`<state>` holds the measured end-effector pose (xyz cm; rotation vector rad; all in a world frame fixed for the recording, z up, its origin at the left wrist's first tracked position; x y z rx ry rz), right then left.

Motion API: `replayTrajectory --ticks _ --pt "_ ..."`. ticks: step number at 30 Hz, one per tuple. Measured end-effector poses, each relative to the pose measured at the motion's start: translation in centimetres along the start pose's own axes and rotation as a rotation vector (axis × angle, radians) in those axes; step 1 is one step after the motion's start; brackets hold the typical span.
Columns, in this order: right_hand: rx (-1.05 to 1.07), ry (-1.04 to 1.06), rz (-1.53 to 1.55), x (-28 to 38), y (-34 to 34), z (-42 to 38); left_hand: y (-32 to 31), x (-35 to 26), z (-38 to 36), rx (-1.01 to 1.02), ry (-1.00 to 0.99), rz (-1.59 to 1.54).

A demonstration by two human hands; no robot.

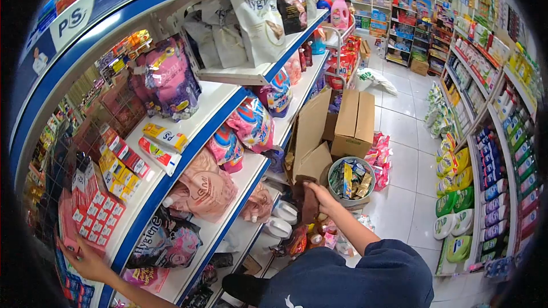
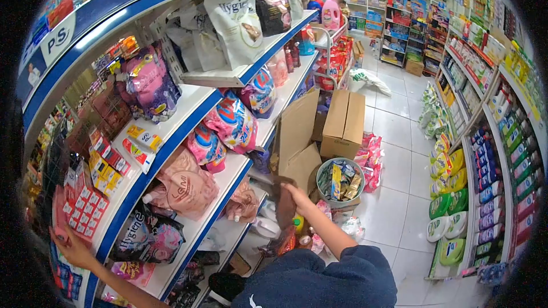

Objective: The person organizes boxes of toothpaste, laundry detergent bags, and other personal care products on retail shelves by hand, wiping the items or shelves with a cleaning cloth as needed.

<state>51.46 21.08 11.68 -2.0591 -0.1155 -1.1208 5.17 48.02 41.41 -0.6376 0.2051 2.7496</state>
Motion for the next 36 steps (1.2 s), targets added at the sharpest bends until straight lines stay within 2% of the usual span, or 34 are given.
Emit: replayTrajectory --ticks 2,3,5,6,10,14,17,20,23,26,28,29,30,31,32,33,34,35,36 --pt "-0.011 -0.010 0.032 0.1 2.2 1.2 0.7 0.4 -0.4 -0.043 -0.017 0.117" --pt "-0.026 -0.008 0.053 0.1 2.9 1.4 1.1 0.1 -0.9 -0.007 0.095 0.078" --pt "-0.044 -0.023 0.079 -0.4 4.1 1.6 1.1 2.1 -1.4 0.025 0.093 -0.056" --pt "-0.033 -0.025 0.091 -0.3 3.9 1.2 1.4 2.2 -1.5 0.041 0.095 -0.117" --pt "-0.036 -0.055 0.092 -0.4 2.3 0.0 1.8 1.5 -1.6 0.125 0.154 -0.011" --pt "-0.050 -0.092 0.074 -1.4 2.0 0.6 1.4 0.2 -1.7 -0.007 0.076 -0.138" --pt "-0.063 -0.114 0.071 -2.5 2.3 1.1 -0.4 4.2 -0.8 -0.126 -0.208 0.032" --pt "-0.066 -0.137 0.070 -2.0 1.6 -0.4 -0.1 3.3 -0.9 -0.095 -0.151 0.109" --pt "-0.092 -0.126 0.092 -2.8 2.2 -0.8 0.5 1.4 -1.5 -0.017 0.103 0.060" --pt "-0.093 -0.180 0.075 -5.0 4.8 0.2 0.8 1.3 -1.4 -0.005 0.027 0.090" --pt "-0.145 -0.207 -0.041 -6.1 6.3 0.7 -0.2 3.4 -1.5 -0.023 -0.037 -0.138" --pt "-0.176 -0.173 -0.046 -6.6 6.7 0.9 0.1 3.4 -1.4 -0.045 -0.138 -0.072" --pt "-0.231 -0.127 -0.037 -6.1 5.8 0.4 0.6 1.8 -1.8 -0.037 -0.056 -0.123" --pt "-0.014 -0.109 -0.041 -4.9 5.0 -0.3 1.6 -0.5 -2.3 -0.105 -0.091 -0.092" --pt "0.053 -0.089 0.059 -3.8 3.2 -1.4 2.7 -3.0 -2.9 -0.174 -0.123 -0.059" --pt "0.121 -0.209 0.159 -3.7 3.0 -1.5 3.3 -5.1 -3.5 -0.228 -0.158 -0.149" --pt "0.085 -0.219 0.194 -3.6 2.2 -2.3 3.6 -7.0 -4.4 -0.258 -0.184 -0.242" --pt "0.123 -0.261 0.214 -4.5 2.5 -2.0 4.5 -8.9 -5.2 -0.212 -0.256 -0.186" --pt "0.150 -0.298 0.234 -5.2 2.9 -1.9 4.9 -10.5 -6.0 -0.143 -0.257 -0.277"
Point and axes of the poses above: each hand's wrist, its own z-axis towards the middle knuckle, its own y-axis out of the back of the hand, x = y × z, the point moved 1 cm from there along z, towards the middle knuckle, and after that the axes turned 4 degrees about y, right-handed, at the moved point
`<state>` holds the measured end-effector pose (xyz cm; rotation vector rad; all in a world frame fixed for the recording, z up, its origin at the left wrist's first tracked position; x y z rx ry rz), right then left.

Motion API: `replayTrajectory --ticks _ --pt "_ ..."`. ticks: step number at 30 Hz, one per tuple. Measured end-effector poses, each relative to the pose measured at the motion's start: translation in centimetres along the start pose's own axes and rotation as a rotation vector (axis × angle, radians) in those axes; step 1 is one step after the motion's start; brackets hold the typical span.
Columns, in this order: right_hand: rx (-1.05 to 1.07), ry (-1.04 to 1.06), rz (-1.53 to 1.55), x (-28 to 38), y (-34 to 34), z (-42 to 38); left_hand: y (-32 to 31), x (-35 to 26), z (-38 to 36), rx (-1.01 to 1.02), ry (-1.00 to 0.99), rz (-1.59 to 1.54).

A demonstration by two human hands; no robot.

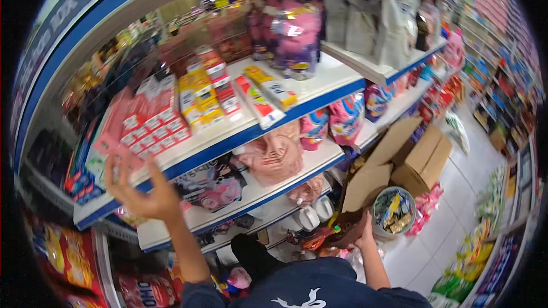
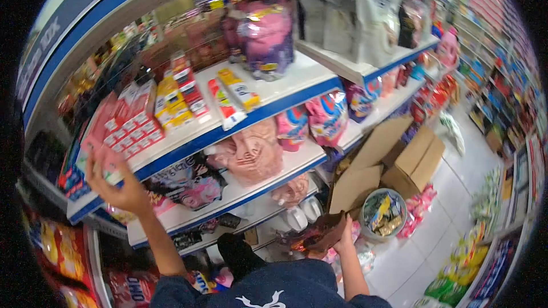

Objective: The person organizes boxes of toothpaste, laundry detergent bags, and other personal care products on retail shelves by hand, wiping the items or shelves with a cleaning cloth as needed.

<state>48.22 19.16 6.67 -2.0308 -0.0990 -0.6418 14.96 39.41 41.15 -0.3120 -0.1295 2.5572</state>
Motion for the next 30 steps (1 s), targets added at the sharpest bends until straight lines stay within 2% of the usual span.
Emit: replayTrajectory --ticks 2,3,4,8,9,12,15,18,19,22,24,26,27,28,29,30 --pt "-0.094 -0.015 -0.071 -1.1 -0.6 -0.4 -0.3 -2.7 -0.8 0.147 0.049 -0.132" --pt "-0.034 -0.006 -0.064 -2.0 1.0 0.6 -0.9 -3.6 -0.9 0.215 0.003 -0.200" --pt "0.076 0.002 -0.054 -2.2 -0.9 0.1 -1.5 -4.6 -0.9 0.312 -0.015 -0.277" --pt "0.125 -0.123 -0.013 -4.0 -1.7 -0.2 -5.2 -8.0 -3.0 0.551 -0.012 -0.578" --pt "0.116 -0.153 -0.027 -4.1 -2.2 -0.6 -6.1 -8.9 -3.8 0.664 -0.026 -0.550" --pt "0.164 -0.188 -0.075 -4.4 -2.9 -1.4 -8.8 -11.2 -5.1 0.716 -0.059 -0.553" --pt "0.083 -0.184 -0.026 -4.9 -0.5 -1.4 -10.4 -12.6 -5.5 0.722 -0.132 -0.505" --pt "0.008 -0.180 -0.006 -4.6 -0.1 -2.0 -11.1 -13.8 -5.4 0.743 -0.117 -0.443" --pt "-0.019 -0.182 0.000 -4.3 -1.4 -2.8 -11.4 -14.0 -5.8 0.738 -0.033 -0.358" --pt "-0.060 -0.199 -0.053 -4.3 0.5 -2.8 -11.7 -13.8 -6.3 0.938 -0.157 -0.008" --pt "-0.151 -0.137 -0.138 -5.1 3.2 -1.6 -12.1 -13.4 -6.0 0.938 -0.182 -0.072" --pt "-0.181 0.005 -0.165 -4.3 0.8 -2.5 -12.1 -13.2 -5.5 0.881 -0.144 -0.206" --pt "-0.117 0.015 -0.094 -4.1 1.0 -2.4 -11.8 -13.1 -5.3 0.807 -0.120 -0.292" --pt "-0.193 0.077 -0.136 -2.7 -1.6 -3.9 -11.5 -13.0 -5.1 0.731 -0.095 -0.368" --pt "-0.186 0.119 -0.142 -2.5 -1.4 -4.1 -10.9 -12.8 -4.9 0.621 -0.107 -0.427" --pt "-0.158 0.163 -0.146 -1.9 -1.6 -3.5 -9.5 -13.0 -4.3 0.616 -0.038 -0.480"
Point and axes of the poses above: each hand's wrist, its own z-axis towards the middle knuckle, its own y-axis out of the back of the hand, x = y × z, the point moved 1 cm from there along z, towards the middle knuckle, and after that the axes turned 4 degrees about y, right-handed, at the moved point
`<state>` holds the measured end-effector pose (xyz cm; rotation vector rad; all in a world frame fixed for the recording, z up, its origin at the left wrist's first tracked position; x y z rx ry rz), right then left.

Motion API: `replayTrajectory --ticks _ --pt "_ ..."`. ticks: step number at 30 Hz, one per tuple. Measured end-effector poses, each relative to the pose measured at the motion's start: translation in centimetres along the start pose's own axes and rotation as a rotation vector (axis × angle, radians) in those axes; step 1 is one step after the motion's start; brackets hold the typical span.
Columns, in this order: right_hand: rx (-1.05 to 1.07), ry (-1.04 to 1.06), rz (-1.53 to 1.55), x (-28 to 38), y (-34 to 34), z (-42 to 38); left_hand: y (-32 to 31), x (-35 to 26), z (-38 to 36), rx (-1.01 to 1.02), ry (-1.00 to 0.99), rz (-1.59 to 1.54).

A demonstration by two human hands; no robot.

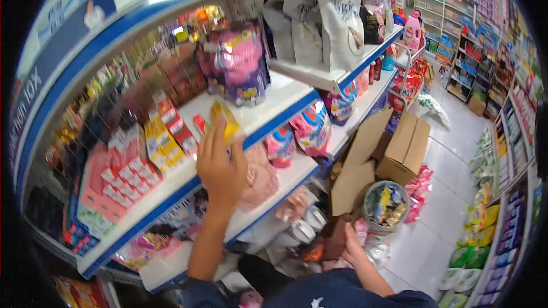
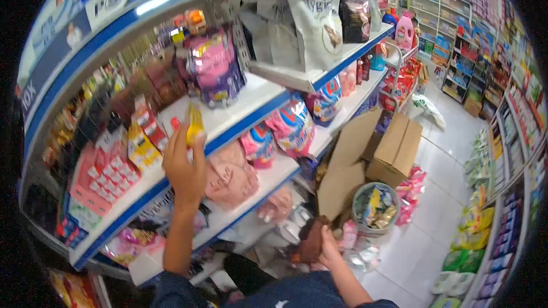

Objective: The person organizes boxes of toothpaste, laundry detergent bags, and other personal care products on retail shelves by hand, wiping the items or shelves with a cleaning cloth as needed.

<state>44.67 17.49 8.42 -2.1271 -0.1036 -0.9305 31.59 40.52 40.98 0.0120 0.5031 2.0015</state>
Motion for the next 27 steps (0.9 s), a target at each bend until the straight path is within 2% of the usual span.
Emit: replayTrajectory --ticks 1,3,4,6,9,10,11,14,16,18,21,24,25,27 --pt "0.090 0.007 0.094 1.8 -2.3 -1.0 1.6 -0.9 -0.4 -0.021 0.043 -0.065" --pt "0.235 0.061 0.167 5.3 -5.9 -3.6 4.5 -2.1 -2.1 -0.054 -0.114 -0.143" --pt "0.185 0.084 0.148 7.5 -8.8 -5.8 5.3 -2.7 -3.8 -0.081 -0.148 -0.179" --pt "0.201 0.270 0.249 7.5 -10.5 -6.2 5.8 -4.5 -7.7 -0.126 -0.064 -0.265" --pt "0.309 0.437 0.308 6.9 -12.9 -8.1 3.7 -5.9 -12.5 0.054 -0.195 -0.523" --pt "0.385 0.621 0.203 6.9 -13.9 -8.6 3.0 -7.5 -13.3 0.081 -0.157 -0.496" --pt "0.458 0.803 0.090 7.0 -14.9 -9.0 2.1 -8.3 -14.7 0.192 -0.070 -0.532" --pt "0.418 0.650 -0.043 9.2 -14.5 -9.5 0.8 -10.1 -17.2 0.310 0.238 -0.682" --pt "0.344 0.624 -0.072 11.2 -14.6 -8.1 0.8 -10.3 -18.0 0.312 0.199 -0.662" --pt "0.182 0.585 -0.061 11.9 -13.6 -6.8 0.9 -10.7 -18.6 0.359 0.171 -0.731" --pt "0.150 0.481 0.152 12.7 -11.3 -4.4 0.9 -11.2 -19.5 0.484 0.161 -0.808" --pt "0.164 0.473 0.103 12.9 -8.2 -2.5 0.4 -11.3 -20.1 0.570 0.227 -0.880" --pt "0.028 0.552 0.095 12.9 -7.5 -2.3 0.3 -11.3 -20.3 0.600 0.242 -0.898" --pt "-0.053 0.641 0.101 13.8 -6.2 -2.5 0.0 -11.6 -20.5 0.711 0.264 -0.858"
Point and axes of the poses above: each hand's wrist, its own z-axis towards the middle knuckle, its own y-axis out of the back of the hand, x = y × z, the point moved 1 cm from there along z, towards the middle knuckle, and after that the axes turned 4 degrees about y, right-handed, at the moved point
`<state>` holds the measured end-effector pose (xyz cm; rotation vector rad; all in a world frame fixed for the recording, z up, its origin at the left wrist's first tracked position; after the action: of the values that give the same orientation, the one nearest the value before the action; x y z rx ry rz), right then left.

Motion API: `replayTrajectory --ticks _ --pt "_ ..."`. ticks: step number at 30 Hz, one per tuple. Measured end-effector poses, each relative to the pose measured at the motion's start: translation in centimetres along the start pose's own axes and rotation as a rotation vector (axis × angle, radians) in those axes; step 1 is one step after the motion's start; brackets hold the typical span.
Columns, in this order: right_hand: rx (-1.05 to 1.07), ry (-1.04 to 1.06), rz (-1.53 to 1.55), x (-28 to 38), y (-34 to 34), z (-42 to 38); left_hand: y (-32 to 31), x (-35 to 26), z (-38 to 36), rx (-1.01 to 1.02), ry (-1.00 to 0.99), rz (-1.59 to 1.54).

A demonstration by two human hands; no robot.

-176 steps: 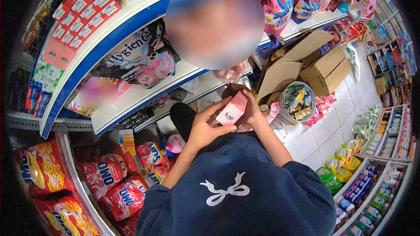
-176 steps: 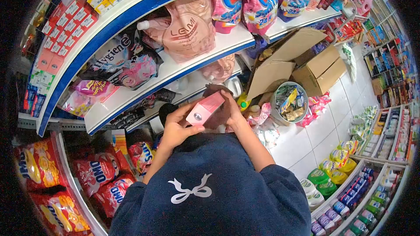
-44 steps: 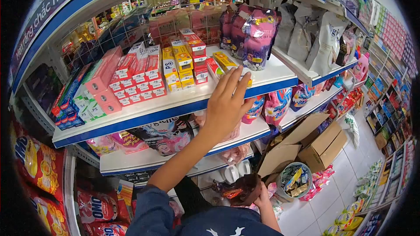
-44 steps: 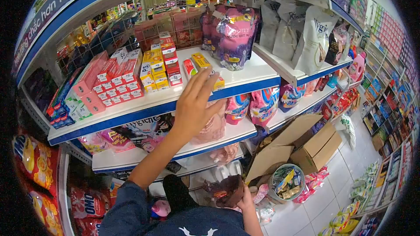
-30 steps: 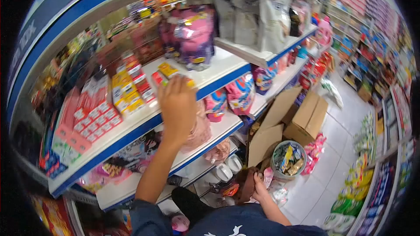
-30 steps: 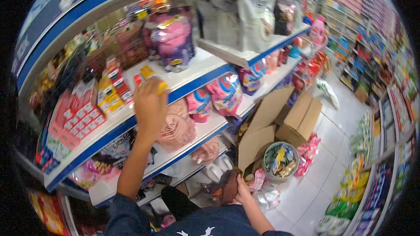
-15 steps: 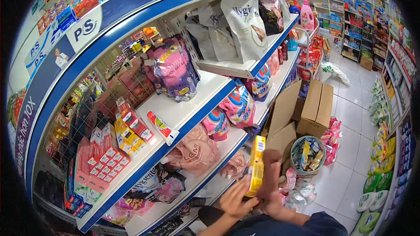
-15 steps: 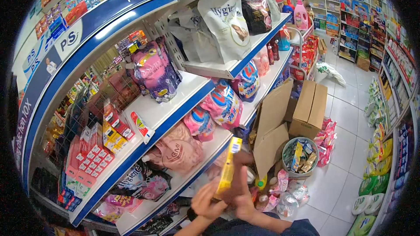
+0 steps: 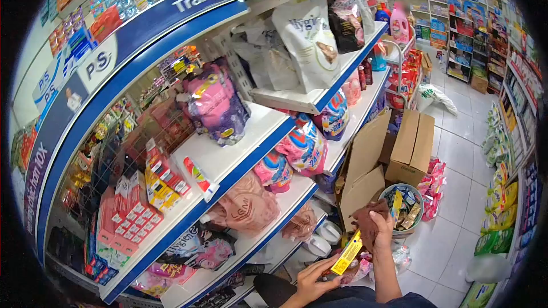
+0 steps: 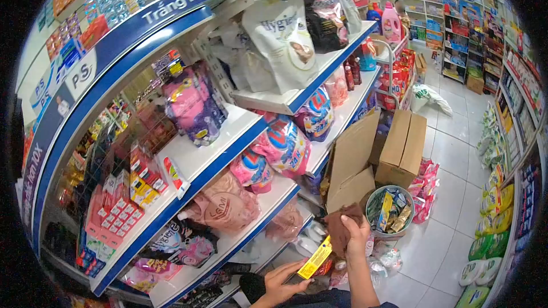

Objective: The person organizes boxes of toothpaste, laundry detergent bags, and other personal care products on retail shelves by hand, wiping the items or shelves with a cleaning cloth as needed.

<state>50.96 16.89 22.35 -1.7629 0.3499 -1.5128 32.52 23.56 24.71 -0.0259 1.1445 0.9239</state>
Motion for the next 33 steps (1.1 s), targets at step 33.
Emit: replayTrajectory --ticks 33 --pt "0.646 -0.219 -0.370 -1.9 0.0 -12.1 2.1 0.7 -2.9 0.262 0.502 -0.306"
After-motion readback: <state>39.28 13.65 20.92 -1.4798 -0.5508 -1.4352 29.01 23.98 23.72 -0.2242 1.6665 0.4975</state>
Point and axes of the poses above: each hand's wrist, its own z-axis towards the middle knuckle, its own y-axis out of the back of the hand, x = y × z, the point moved 1 cm from there along z, towards the middle knuckle, and after that the axes turned 4 degrees about y, right-handed, at the moved point
